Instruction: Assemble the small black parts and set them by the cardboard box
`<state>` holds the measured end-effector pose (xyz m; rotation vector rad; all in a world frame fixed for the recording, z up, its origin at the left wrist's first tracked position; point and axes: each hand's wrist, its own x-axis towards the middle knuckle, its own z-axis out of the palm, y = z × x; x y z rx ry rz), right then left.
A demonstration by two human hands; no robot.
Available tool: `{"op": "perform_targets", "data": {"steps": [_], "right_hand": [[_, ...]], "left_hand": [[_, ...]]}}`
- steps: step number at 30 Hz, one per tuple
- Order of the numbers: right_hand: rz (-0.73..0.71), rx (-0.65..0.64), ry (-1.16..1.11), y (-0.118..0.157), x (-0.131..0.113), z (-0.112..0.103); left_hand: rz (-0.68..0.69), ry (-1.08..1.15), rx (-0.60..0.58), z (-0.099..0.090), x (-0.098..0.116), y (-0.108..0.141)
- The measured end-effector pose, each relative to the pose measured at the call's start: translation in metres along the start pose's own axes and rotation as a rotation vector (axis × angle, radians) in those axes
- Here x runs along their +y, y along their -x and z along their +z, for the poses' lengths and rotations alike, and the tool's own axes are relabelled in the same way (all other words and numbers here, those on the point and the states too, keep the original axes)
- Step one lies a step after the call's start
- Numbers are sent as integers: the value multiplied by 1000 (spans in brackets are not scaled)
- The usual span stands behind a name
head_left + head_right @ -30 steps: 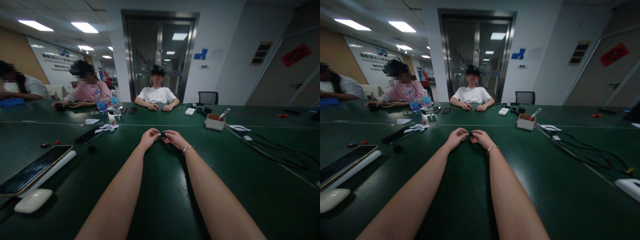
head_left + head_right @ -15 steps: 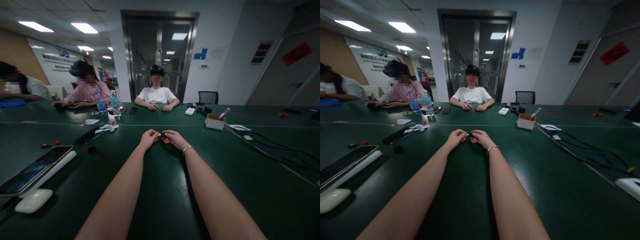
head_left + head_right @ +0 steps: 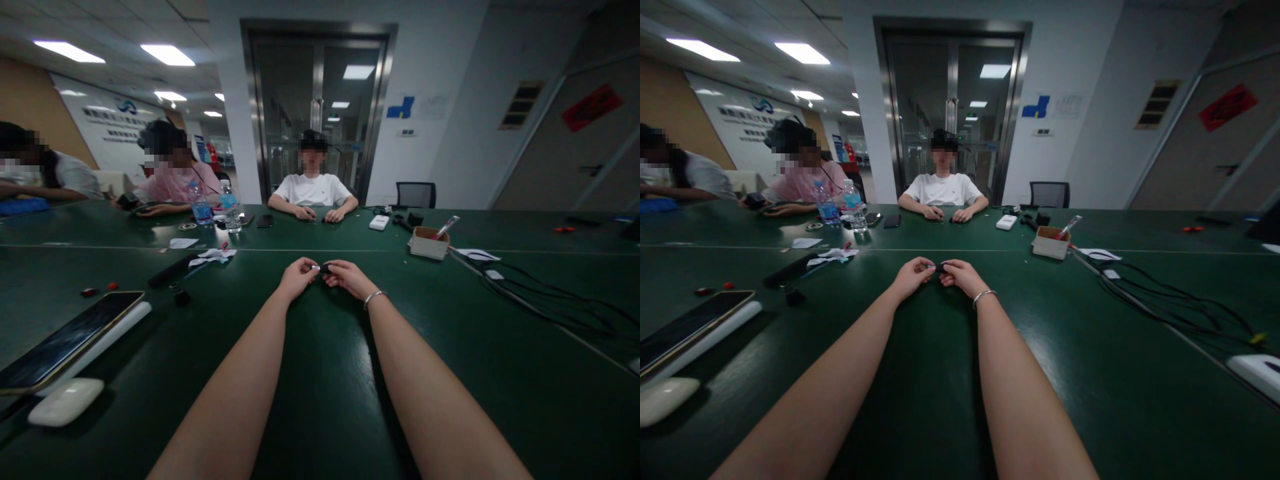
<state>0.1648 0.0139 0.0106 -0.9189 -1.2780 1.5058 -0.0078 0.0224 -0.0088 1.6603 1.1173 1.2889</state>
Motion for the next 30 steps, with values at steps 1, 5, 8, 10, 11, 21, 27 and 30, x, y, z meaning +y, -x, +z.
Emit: {"op": "perform_targets", "data": {"steps": [1,5,8,10,11,21,27,30], "right_hand": [[1,-1,2,0,0,0],[4,-1,16,0,1,0],[2,-10,23,-1,1,0],[4,-14,30,-1,2,0],[4,-13,32,-1,1,0],[2,-20,31,-1,1,-1],[17,0,50,-3,2,-1],[14,-6,50,-3,2,-1]], "left_hand": [[-2,8,2,0,0,0],[-4,26,12,1,-4,-2],[-5,14,-18,0,-5,-3],[-7,8,-36,0,-4,-3],[-8,7,-37,0,-3,-2],[-51,24,-40,2,2,1],[-44,-15,-20,0,-5,-3],[-17,-48,5,-1,-6,-3]]}}
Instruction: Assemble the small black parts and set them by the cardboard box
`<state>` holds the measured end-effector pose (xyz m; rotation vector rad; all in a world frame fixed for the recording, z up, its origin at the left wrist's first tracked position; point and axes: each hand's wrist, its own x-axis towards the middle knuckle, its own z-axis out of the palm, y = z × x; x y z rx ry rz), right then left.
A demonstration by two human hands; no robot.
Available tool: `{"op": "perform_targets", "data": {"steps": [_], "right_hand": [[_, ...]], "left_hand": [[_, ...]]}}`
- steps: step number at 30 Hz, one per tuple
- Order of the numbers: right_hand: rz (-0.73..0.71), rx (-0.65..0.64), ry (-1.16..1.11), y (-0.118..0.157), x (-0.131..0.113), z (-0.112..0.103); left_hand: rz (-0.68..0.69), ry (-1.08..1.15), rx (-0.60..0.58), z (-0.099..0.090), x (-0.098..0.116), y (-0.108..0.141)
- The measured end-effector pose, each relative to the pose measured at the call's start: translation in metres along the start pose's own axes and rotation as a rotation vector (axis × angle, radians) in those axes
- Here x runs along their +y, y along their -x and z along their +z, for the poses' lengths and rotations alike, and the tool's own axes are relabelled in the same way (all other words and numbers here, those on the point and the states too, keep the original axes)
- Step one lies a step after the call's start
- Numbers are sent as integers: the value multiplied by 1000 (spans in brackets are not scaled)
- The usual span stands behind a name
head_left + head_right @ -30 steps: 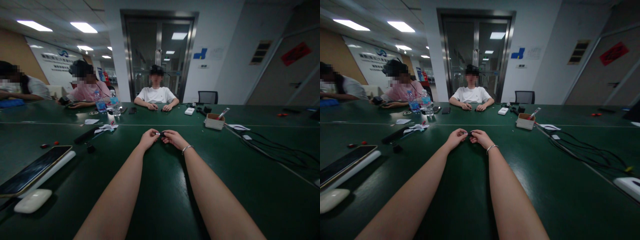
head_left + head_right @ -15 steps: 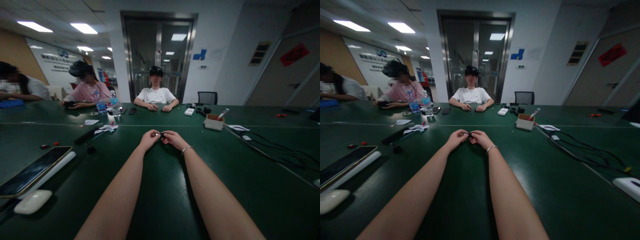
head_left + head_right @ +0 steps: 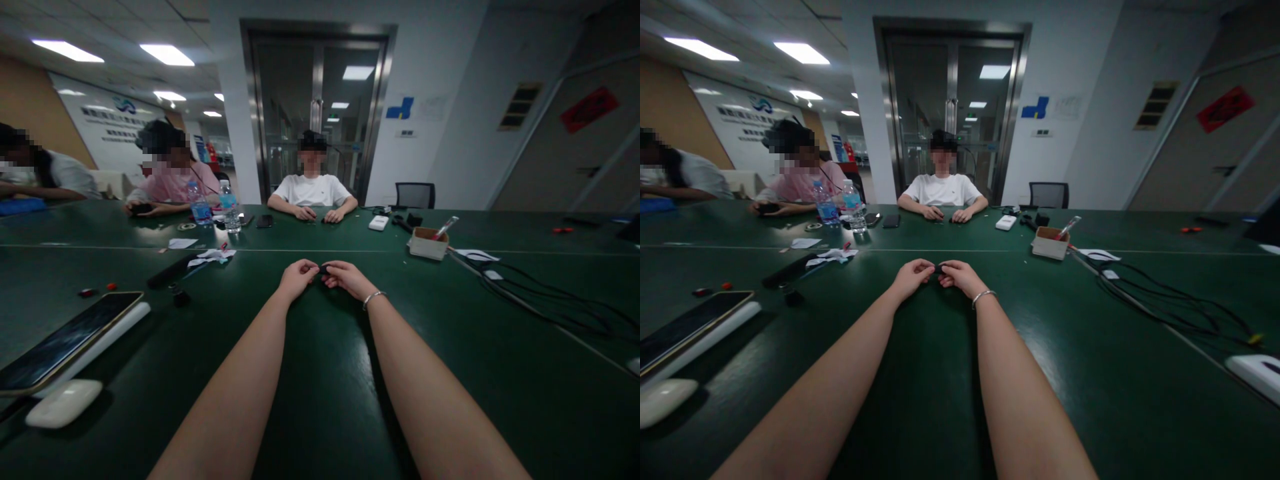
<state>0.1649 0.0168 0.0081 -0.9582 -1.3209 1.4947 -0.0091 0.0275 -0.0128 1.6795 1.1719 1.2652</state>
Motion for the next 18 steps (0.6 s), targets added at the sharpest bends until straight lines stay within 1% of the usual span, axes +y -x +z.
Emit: {"op": "perform_targets", "data": {"steps": [4,13,18], "right_hand": [[-4,-3,-4,0,1,0],[-17,15,-33,1,0,0],[-5,10,-31,1,0,0]], "left_hand": [[0,35,1,1,1,0],[-79,179,-16,3,6,2],[-125,175,-6,3,7,2]]}}
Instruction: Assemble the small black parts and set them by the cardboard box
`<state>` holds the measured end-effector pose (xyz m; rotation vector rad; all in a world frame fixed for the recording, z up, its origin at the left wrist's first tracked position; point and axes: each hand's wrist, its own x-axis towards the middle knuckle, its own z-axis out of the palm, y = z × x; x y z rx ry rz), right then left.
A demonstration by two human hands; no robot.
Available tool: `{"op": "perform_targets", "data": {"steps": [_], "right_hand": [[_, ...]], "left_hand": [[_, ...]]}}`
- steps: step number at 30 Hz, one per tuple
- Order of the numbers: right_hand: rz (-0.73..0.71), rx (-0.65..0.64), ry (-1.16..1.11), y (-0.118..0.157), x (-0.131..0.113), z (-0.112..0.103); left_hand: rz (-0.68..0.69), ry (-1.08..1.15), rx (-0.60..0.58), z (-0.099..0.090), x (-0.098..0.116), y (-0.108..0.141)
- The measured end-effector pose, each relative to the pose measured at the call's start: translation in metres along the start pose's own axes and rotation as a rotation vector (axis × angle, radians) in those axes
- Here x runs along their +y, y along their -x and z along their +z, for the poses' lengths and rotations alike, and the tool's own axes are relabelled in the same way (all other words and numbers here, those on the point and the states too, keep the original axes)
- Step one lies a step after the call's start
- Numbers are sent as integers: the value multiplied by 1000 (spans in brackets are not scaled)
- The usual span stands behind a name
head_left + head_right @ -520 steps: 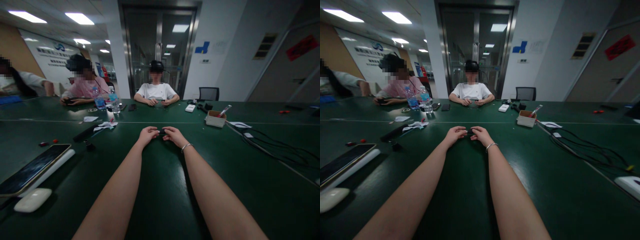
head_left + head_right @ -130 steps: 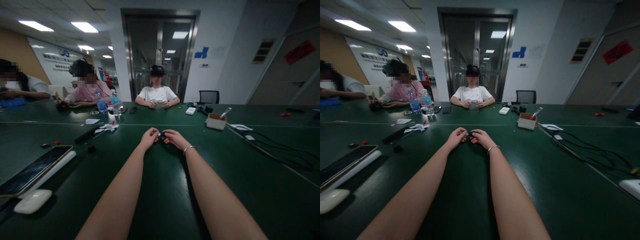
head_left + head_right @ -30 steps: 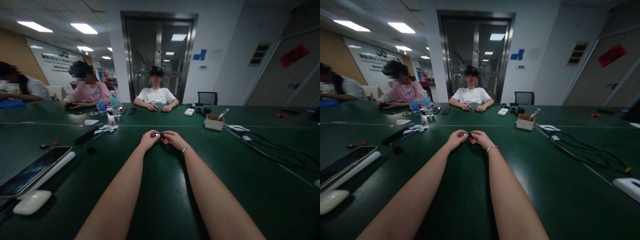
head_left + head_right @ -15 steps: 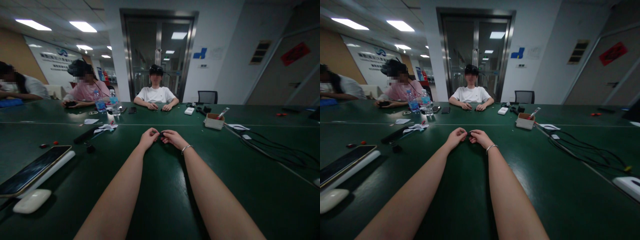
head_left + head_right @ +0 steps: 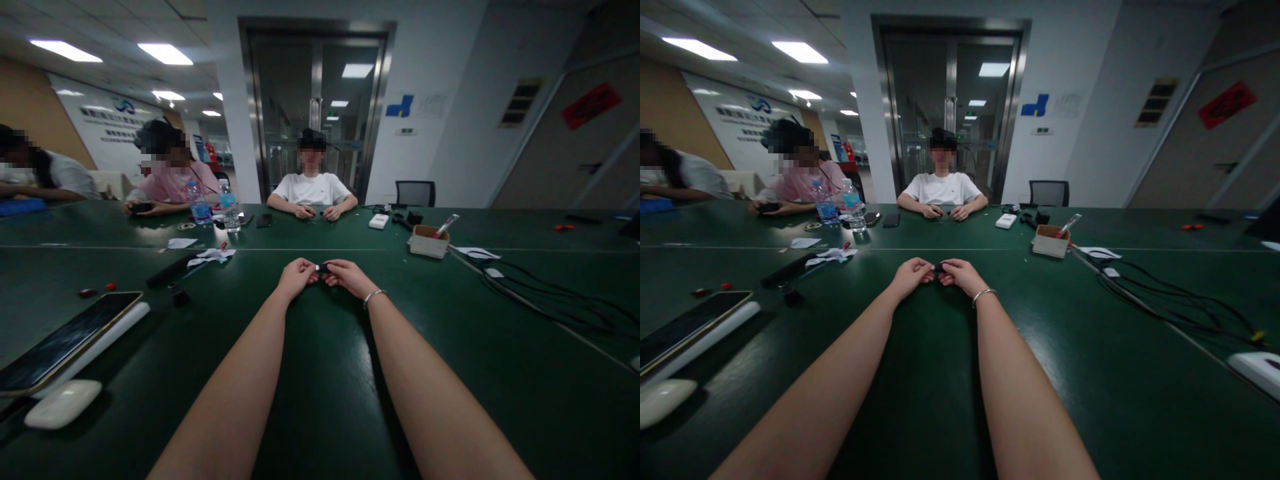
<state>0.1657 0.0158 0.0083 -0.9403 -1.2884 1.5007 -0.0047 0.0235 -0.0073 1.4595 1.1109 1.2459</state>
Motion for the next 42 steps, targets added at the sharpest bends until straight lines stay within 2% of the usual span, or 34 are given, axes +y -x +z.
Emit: {"op": "perform_targets", "data": {"steps": [8,24,33,38,42], "right_hand": [[-12,-24,12,1,1,0],[-25,-42,7,0,2,-2],[-16,-84,-2,2,0,-2],[-3,-42,-2,2,0,-1],[0,-12,10,1,-1,1]], "left_hand": [[-23,-42,27,0,-3,-3],[-98,-193,96,7,9,0],[61,-567,62,-3,13,10],[119,-526,48,-4,9,9],[173,-380,44,-3,1,4]]}}
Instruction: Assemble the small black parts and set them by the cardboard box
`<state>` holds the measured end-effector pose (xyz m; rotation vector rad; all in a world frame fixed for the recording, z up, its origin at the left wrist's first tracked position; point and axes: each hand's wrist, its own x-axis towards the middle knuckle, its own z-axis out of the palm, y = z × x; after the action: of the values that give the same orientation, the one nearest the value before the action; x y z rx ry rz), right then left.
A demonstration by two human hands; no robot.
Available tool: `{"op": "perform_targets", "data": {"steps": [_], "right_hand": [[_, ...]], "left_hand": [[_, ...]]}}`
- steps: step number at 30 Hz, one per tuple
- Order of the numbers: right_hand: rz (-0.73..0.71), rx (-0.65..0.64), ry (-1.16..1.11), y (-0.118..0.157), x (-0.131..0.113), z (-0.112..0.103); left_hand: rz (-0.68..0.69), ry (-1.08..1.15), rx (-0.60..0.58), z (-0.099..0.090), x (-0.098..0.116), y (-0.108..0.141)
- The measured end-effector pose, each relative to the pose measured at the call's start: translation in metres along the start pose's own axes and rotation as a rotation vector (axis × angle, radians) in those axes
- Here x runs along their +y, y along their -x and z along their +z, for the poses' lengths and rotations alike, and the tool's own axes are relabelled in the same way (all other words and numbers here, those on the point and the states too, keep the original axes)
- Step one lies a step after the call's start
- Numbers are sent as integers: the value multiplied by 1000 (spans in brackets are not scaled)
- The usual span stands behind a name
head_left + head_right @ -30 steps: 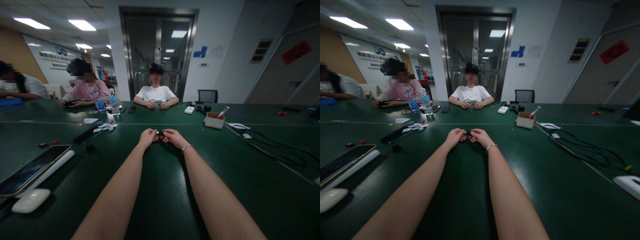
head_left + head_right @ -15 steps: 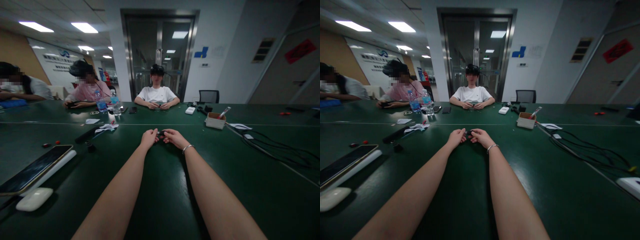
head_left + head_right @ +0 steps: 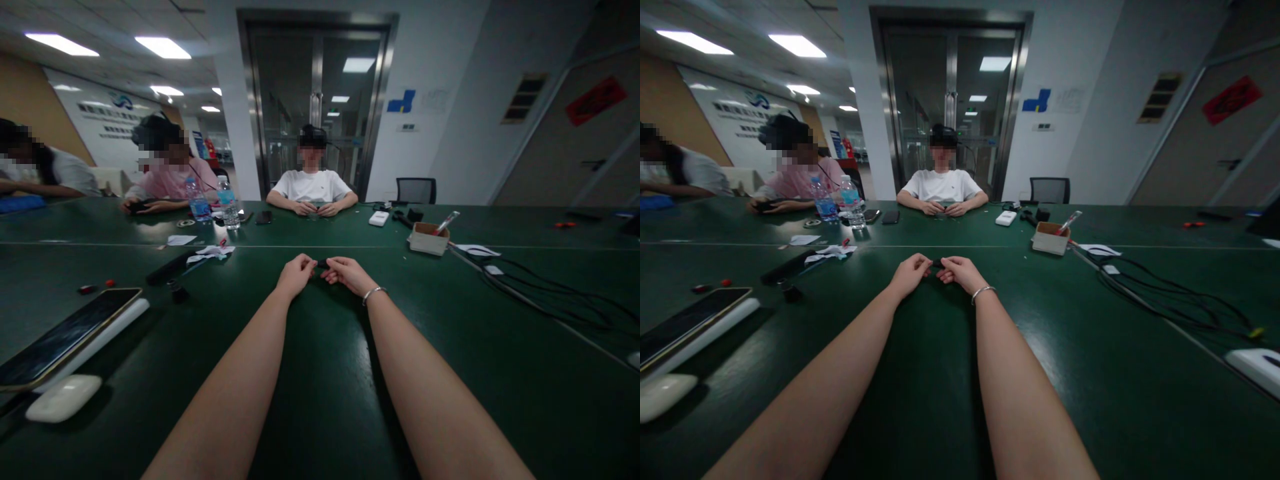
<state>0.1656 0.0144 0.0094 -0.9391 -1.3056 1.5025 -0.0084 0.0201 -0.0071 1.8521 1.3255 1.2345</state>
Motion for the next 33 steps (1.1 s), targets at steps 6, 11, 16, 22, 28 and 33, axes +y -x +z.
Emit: {"op": "perform_targets", "data": {"steps": [6,11,16,22,28,33], "right_hand": [[17,2,10,0,-2,0],[27,-8,13,-1,-2,0],[22,-5,22,0,-2,1],[24,-34,47,-1,-1,0],[7,-33,29,0,-1,0],[9,-31,24,0,-1,0]], "left_hand": [[132,237,10,1,-6,-6],[82,356,-17,-1,1,-6],[-68,328,-1,0,4,-4],[-8,313,-20,3,-6,-7],[3,324,13,-1,2,-4],[-133,333,37,-3,7,-3]]}}
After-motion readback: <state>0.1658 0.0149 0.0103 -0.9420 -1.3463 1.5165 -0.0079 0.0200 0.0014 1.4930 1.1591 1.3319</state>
